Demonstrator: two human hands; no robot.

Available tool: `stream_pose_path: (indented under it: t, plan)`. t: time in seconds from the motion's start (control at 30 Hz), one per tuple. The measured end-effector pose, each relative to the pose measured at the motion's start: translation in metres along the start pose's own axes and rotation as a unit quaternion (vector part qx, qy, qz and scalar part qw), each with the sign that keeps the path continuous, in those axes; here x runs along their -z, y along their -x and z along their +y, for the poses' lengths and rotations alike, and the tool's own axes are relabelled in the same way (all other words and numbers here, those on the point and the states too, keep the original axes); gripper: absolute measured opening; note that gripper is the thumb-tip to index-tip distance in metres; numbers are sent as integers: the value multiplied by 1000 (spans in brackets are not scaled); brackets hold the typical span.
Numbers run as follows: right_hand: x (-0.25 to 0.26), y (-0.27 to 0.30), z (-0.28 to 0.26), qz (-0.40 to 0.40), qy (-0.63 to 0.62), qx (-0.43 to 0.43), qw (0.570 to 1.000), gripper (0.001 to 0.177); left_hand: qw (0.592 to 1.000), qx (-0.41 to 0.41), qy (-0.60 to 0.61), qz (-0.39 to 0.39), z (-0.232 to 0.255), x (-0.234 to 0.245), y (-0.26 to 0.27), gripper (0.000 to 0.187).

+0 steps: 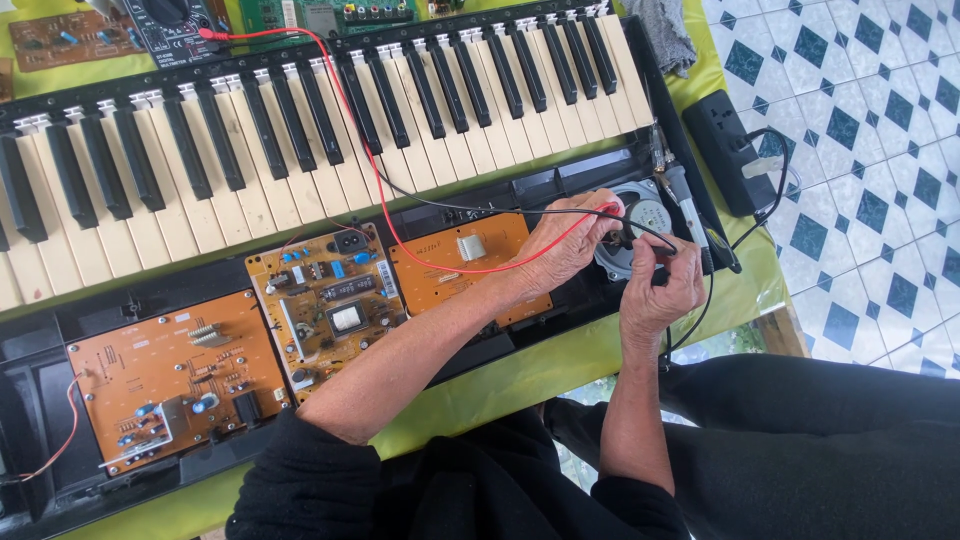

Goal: The person uses a soldering iron to work on a green circuit board inside an open electronic keyboard. They then use a multimeter with red and black probes to test connections on the circuit board and the speaker terminals.

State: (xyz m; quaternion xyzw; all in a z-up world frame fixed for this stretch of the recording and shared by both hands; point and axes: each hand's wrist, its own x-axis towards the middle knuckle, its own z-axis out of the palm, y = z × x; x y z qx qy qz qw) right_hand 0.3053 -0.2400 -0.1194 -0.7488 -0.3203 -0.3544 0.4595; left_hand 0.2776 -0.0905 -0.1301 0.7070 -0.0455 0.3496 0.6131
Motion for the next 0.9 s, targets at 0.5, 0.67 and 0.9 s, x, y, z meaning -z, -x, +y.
stream_pose_path:
  t: [0.5,0.67,0.9]
  plan:
    - [0,10,12,7,54,25,998,23,999,-27,-39,16,-3,-10,3,5]
    - [1,11,14,7,58,19,998,25,999,-24,-29,30,-8,-16,6,6]
    - [1,14,15,43,20,11,999,23,997,-35,-7,62,-29,-27,10,14]
